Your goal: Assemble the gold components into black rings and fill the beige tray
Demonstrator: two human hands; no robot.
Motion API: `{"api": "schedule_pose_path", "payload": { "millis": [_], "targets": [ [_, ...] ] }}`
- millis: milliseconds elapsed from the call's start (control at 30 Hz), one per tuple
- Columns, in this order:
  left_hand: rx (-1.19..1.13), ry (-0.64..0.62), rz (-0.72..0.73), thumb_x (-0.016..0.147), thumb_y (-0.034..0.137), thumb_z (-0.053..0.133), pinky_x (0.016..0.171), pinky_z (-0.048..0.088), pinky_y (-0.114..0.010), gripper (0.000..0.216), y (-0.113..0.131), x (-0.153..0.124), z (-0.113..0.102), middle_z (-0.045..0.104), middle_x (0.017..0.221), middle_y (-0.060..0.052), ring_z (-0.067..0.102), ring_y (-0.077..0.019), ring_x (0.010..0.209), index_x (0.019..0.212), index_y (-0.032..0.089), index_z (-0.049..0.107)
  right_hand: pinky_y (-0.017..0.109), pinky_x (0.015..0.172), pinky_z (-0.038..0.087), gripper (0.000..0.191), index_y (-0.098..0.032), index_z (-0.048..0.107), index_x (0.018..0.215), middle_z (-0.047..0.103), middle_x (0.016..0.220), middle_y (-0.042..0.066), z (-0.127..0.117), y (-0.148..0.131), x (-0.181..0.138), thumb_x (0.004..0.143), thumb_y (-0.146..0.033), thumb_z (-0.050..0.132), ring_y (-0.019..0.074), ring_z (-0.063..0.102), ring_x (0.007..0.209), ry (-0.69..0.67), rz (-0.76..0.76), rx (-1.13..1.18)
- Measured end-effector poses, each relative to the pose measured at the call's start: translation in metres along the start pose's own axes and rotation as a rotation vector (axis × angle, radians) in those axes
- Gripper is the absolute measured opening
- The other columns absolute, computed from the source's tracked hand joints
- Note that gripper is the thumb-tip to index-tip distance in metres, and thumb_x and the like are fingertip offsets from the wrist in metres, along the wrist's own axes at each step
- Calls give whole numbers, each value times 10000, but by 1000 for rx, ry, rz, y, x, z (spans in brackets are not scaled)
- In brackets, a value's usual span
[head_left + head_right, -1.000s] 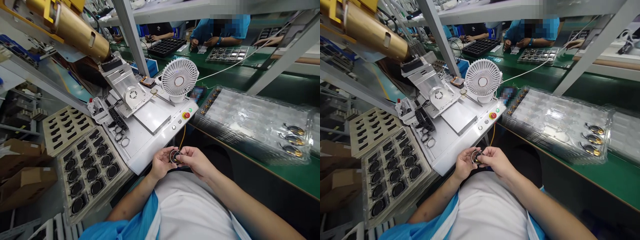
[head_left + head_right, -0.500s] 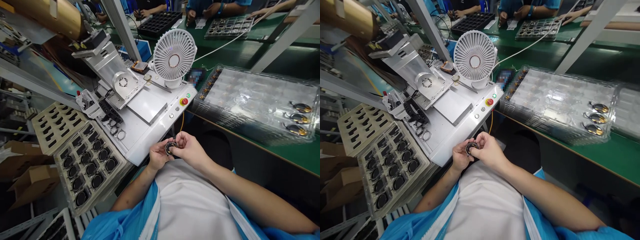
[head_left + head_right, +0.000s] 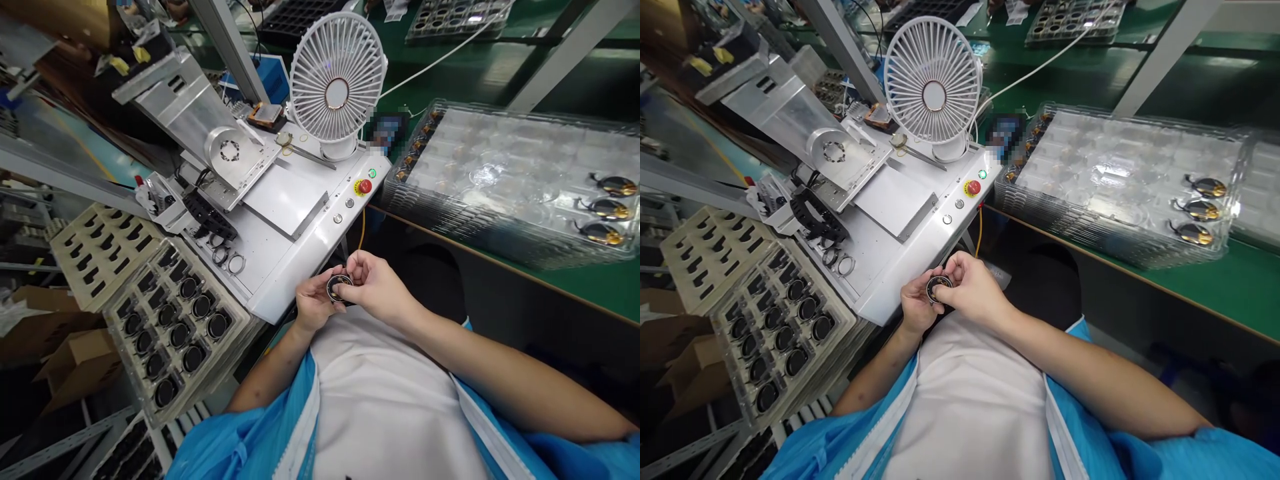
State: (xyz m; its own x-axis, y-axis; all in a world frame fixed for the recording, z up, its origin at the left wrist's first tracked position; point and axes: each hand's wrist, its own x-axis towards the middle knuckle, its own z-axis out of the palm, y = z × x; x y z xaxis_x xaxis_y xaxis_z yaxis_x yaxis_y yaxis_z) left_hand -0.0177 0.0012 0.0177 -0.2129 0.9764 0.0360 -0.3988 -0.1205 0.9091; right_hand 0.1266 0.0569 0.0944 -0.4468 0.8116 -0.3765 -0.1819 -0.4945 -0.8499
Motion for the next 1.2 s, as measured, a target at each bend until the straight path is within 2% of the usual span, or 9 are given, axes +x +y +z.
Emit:
{"api": "schedule_pose_path", "payload": {
  "millis": [200, 300, 467, 567, 700, 833, 900, 1033, 1200],
  "targets": [
    [7, 35, -21, 426, 253, 1037, 818, 668, -303, 639, -3, -1, -3, 821, 1073, -32, 803, -225, 926, 1023, 327, 822, 229, 504, 488, 475, -231, 432, 731, 632, 626, -53, -2, 10, 4, 572, -308, 873, 137, 634, 540, -11, 75, 138],
    [9, 67, -28, 391, 243, 1042, 815, 665, -279, 664, -4, -2, -4, 824, 1059, -22, 803, -220, 933, 1011, 333, 822, 230, 483, 511, 543, -223, 456, 742, 662, 610, -32, -7, 13, 6, 553, -380, 940, 161, 664, 536, -30, 146, 106],
    [57, -4, 16, 523, 196, 1008, 867, 670, -333, 588, -2, -5, -4, 804, 1128, -59, 797, -249, 979, 1063, 322, 810, 193, 395, 484, 567, -189, 519, 659, 671, 558, 11, -19, 24, 11, 521, -488, 981, 115, 584, 448, -87, 243, 28],
    [137, -29, 27, 550, 176, 996, 921, 660, -382, 594, 3, -6, -5, 793, 1150, -84, 785, -277, 1026, 1097, 305, 804, 201, 386, 500, 605, -192, 484, 629, 662, 530, 14, -17, 30, 13, 524, -526, 977, 108, 562, 406, -118, 223, 123],
    [188, 26, 85, 616, 200, 970, 925, 659, -378, 549, 12, -2, -9, 799, 1137, -78, 785, -274, 1028, 1127, 301, 797, 210, 393, 522, 629, -194, 479, 654, 676, 543, 28, -3, 27, 21, 523, -558, 974, 125, 592, 411, -171, 163, 157],
    [159, 146, 148, 706, 280, 931, 949, 640, -345, 485, 19, 2, -11, 803, 1146, -87, 774, -258, 1063, 1169, 273, 784, 198, 415, 532, 600, -168, 568, 714, 677, 562, 30, 1, 8, 47, 505, -541, 989, 129, 616, 452, -292, 149, -13],
    [129, 176, 141, 752, 318, 902, 1004, 613, -390, 475, 22, 2, -10, 791, 1180, -109, 759, -275, 1102, 1199, 242, 763, 188, 371, 492, 587, -158, 610, 749, 658, 558, 16, -3, -7, 69, 511, -539, 989, 125, 593, 439, -203, 79, -105],
    [62, 89, 22, 818, 346, 848, 983, 615, -481, 407, 26, -4, -5, 757, 1224, -105, 767, -302, 1065, 1194, 241, 736, 205, 339, 486, 476, -195, 568, 755, 602, 543, -29, -11, -36, 119, 686, -505, 922, 103, 520, 391, 167, -94, -93],
    [163, 50, -13, 703, 228, 931, 865, 637, -344, 642, 27, -9, -4, 762, 1204, -112, 772, -228, 983, 1299, 261, 696, 227, 302, 448, 400, -201, 538, 664, 577, 508, -18, -8, -52, 148, 742, -386, 884, 107, 471, 355, 177, -147, -92]
  ]
}}
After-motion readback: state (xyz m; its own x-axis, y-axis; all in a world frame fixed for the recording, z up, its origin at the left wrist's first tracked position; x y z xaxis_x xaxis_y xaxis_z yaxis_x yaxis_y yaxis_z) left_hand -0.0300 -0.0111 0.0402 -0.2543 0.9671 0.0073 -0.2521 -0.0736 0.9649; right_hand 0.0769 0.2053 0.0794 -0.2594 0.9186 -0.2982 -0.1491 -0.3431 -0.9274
